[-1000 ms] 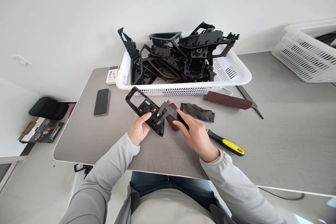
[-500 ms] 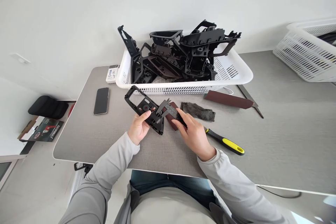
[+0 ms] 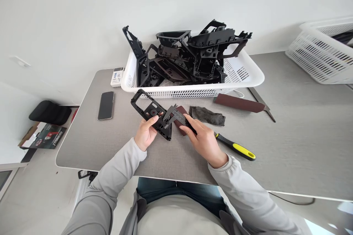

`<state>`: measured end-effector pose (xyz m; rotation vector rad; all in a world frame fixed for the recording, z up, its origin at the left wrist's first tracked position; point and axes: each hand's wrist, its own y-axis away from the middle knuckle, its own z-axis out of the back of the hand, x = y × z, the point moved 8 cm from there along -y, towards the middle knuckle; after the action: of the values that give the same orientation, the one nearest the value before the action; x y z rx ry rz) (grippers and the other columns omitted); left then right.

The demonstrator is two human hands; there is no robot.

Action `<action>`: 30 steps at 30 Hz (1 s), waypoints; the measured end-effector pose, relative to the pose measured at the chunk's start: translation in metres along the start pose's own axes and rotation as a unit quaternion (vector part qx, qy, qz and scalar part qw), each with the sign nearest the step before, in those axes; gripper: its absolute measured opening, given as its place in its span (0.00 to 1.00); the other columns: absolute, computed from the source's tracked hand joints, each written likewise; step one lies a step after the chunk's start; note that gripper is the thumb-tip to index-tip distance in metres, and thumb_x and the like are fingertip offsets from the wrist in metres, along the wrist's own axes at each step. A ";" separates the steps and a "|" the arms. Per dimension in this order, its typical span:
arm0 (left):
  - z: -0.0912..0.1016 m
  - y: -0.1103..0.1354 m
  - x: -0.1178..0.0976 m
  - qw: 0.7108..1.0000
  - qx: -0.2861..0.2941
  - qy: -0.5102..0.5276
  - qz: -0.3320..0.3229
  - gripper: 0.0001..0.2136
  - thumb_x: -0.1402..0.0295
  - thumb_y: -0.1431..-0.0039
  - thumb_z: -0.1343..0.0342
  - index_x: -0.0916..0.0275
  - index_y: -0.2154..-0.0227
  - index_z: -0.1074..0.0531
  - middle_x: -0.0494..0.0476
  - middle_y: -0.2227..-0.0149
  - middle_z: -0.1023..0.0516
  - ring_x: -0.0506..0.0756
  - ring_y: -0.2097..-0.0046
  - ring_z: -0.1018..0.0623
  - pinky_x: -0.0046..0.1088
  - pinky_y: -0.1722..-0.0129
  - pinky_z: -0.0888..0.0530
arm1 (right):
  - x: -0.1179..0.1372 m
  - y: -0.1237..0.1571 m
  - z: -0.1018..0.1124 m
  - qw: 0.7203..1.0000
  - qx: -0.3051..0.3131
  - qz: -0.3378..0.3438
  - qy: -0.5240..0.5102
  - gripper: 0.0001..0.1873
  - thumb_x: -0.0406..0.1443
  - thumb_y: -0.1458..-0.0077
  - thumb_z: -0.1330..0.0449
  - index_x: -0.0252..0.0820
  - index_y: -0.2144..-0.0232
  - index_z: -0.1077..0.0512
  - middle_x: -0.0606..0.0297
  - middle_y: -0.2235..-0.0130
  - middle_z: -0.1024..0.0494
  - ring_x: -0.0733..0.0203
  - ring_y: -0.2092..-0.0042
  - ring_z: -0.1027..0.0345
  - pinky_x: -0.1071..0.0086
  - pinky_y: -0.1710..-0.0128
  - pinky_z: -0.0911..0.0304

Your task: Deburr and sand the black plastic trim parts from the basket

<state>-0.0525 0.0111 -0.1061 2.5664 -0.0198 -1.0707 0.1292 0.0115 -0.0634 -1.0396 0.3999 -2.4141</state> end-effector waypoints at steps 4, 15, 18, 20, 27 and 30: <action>0.001 0.000 0.000 1.000 0.005 -0.003 0.012 0.09 0.75 0.57 0.34 0.63 0.69 0.23 0.53 0.67 0.16 0.60 0.58 0.17 0.41 0.50 0.23 | -0.003 0.000 -0.001 1.000 0.007 -0.009 -0.010 0.28 0.51 0.33 0.53 0.40 0.44 0.29 0.54 0.64 0.19 0.52 0.65 0.22 0.61 0.65 0.27; -0.006 0.003 -0.002 0.992 0.070 -0.102 -0.028 0.12 0.61 0.57 0.29 0.60 0.71 0.21 0.51 0.72 0.18 0.51 0.75 0.24 0.24 0.82 0.32 | -0.021 -0.004 0.012 0.989 -0.059 -0.105 -0.089 0.22 0.46 0.37 0.45 0.38 0.49 0.26 0.53 0.55 0.18 0.50 0.57 0.22 0.58 0.57 0.26; -0.003 0.005 -0.002 0.994 0.040 -0.088 -0.055 0.14 0.63 0.56 0.29 0.59 0.66 0.21 0.51 0.65 0.17 0.54 0.66 0.19 0.25 0.72 0.24 | -0.021 -0.002 0.012 0.988 -0.061 -0.110 -0.089 0.23 0.45 0.37 0.45 0.37 0.46 0.28 0.53 0.54 0.18 0.50 0.57 0.22 0.57 0.57 0.26; 0.001 0.007 0.000 0.994 0.020 -0.077 -0.072 0.15 0.62 0.54 0.30 0.58 0.62 0.22 0.53 0.61 0.16 0.55 0.59 0.18 0.29 0.63 0.21 | -0.014 -0.002 0.006 0.992 -0.032 -0.087 -0.085 0.23 0.45 0.37 0.45 0.38 0.45 0.29 0.53 0.55 0.18 0.49 0.58 0.22 0.57 0.59 0.26; 0.002 0.014 0.014 0.991 0.044 -0.053 -0.111 0.18 0.55 0.53 0.31 0.53 0.58 0.21 0.53 0.52 0.18 0.59 0.46 0.22 0.35 0.47 0.25 | -0.002 0.004 -0.011 0.994 0.001 -0.074 -0.085 0.23 0.45 0.35 0.46 0.39 0.45 0.29 0.53 0.54 0.18 0.49 0.57 0.22 0.57 0.57 0.25; 0.012 0.014 0.025 0.996 0.035 -0.033 -0.080 0.18 0.56 0.50 0.32 0.52 0.56 0.22 0.52 0.47 0.20 0.59 0.40 0.27 0.34 0.42 0.28 | -0.001 0.005 -0.013 0.993 -0.005 -0.080 -0.091 0.23 0.45 0.35 0.46 0.38 0.46 0.28 0.53 0.55 0.17 0.49 0.56 0.21 0.59 0.57 0.25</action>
<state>-0.0411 -0.0093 -0.1269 2.6314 0.1366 -1.2324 0.1219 0.0083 -0.0745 -1.3304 0.2755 -2.4294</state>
